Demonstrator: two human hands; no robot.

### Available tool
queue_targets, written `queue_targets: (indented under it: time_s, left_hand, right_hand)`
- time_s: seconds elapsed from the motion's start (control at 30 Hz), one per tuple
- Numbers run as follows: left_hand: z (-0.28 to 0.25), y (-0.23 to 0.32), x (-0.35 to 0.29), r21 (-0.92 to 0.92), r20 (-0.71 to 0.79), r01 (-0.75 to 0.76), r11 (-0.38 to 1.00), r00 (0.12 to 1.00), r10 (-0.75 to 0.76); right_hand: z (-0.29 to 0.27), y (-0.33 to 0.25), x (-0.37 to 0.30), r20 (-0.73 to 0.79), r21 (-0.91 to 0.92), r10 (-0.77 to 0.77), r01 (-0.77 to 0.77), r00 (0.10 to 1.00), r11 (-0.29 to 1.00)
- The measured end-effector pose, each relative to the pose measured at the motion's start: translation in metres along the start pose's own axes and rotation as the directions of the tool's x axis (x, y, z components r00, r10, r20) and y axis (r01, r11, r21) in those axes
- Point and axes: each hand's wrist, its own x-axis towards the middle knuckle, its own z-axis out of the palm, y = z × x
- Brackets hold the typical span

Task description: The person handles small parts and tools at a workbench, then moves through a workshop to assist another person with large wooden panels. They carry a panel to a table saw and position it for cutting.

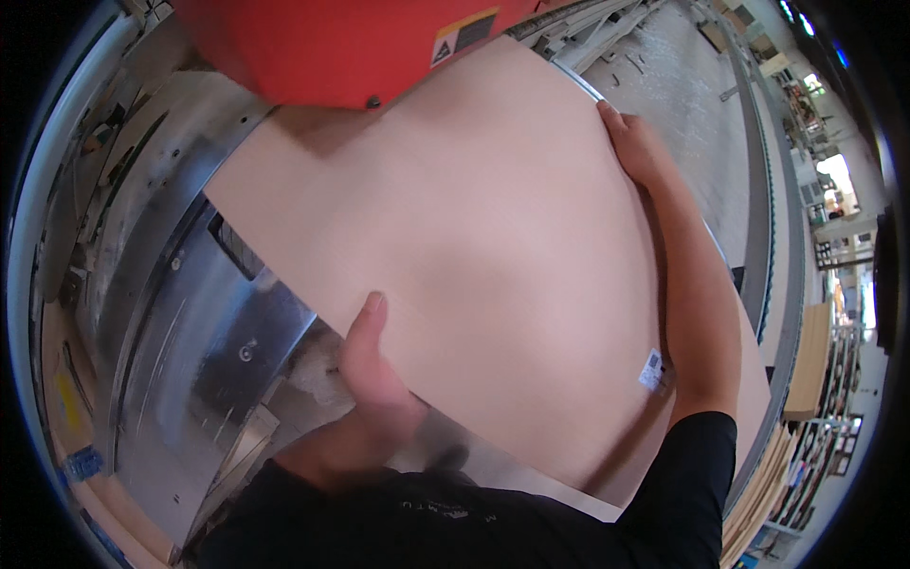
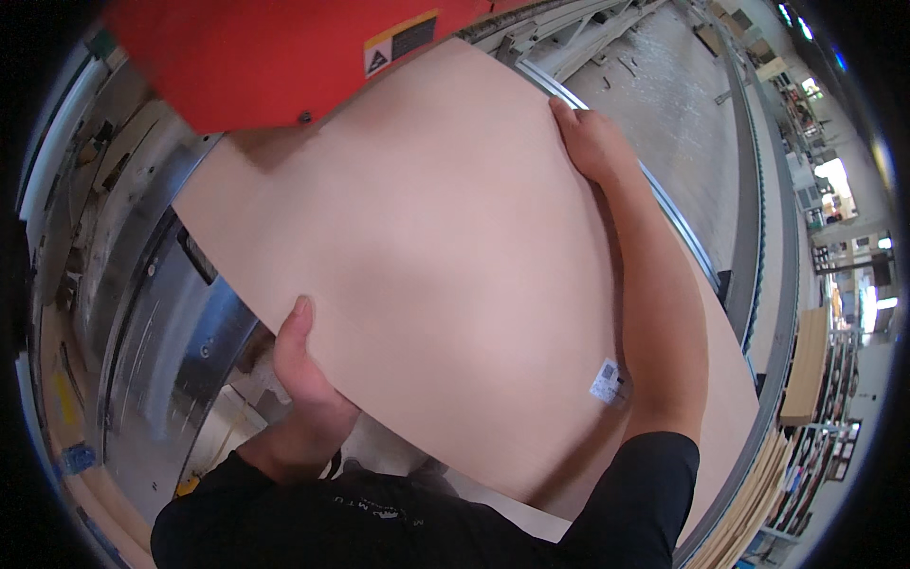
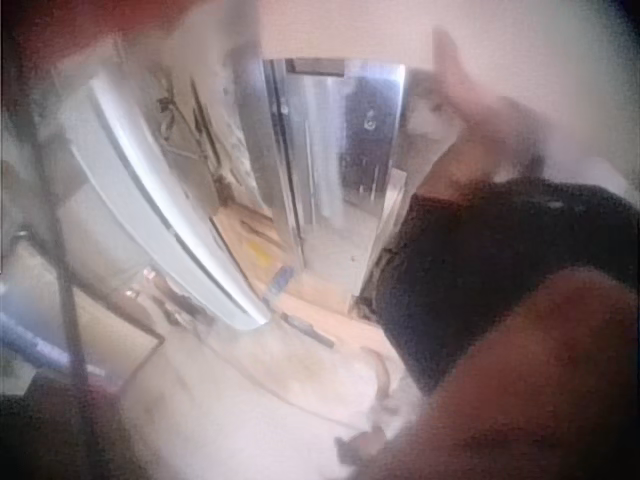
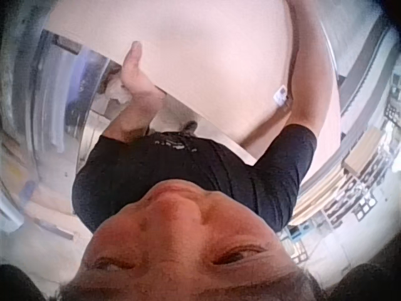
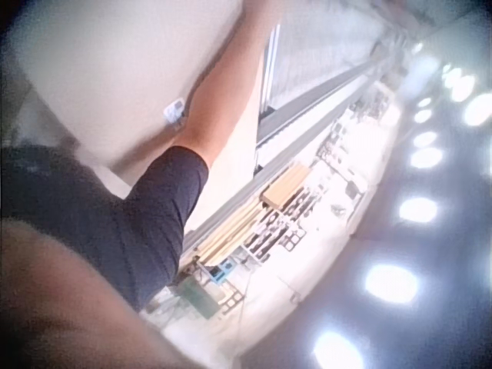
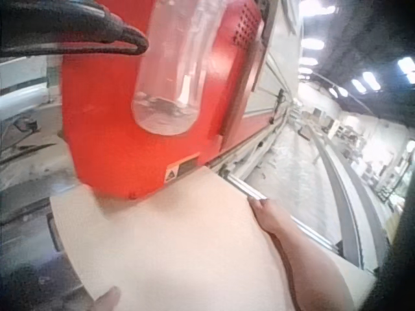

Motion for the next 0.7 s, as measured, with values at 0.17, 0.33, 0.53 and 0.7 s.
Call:
queue_targets:
  time_s: [0.17,0.33,0.53,0.7]
  left_hand:
    - [0.019,-0.02,0.043,-0.134,-0.07,-0.052,0.99,0.997,0.043]
    - [0.029,-0.055,0.096,-0.218,-0.05,-0.128,0.968,0.992,0.12]
    - [0.059,-0.091,0.158,-0.099,-0.157,-0.213,0.972,0.968,0.196]
    - [0.083,-0.126,0.217,-0.029,-0.076,-0.185,0.982,0.98,0.183]
  right_hand:
    - [-0.008,0.021,0.047,-0.006,0.013,-0.095,0.095,0.995,0.995]
    - [-0.008,0.054,0.104,-0.058,-0.122,-0.109,0.101,0.992,0.987]
    - [-0.011,0.085,0.166,-0.095,-0.118,-0.188,0.176,0.978,0.977]
    - [-0.012,0.137,0.247,-0.12,-0.166,-0.225,0.204,0.967,0.965]
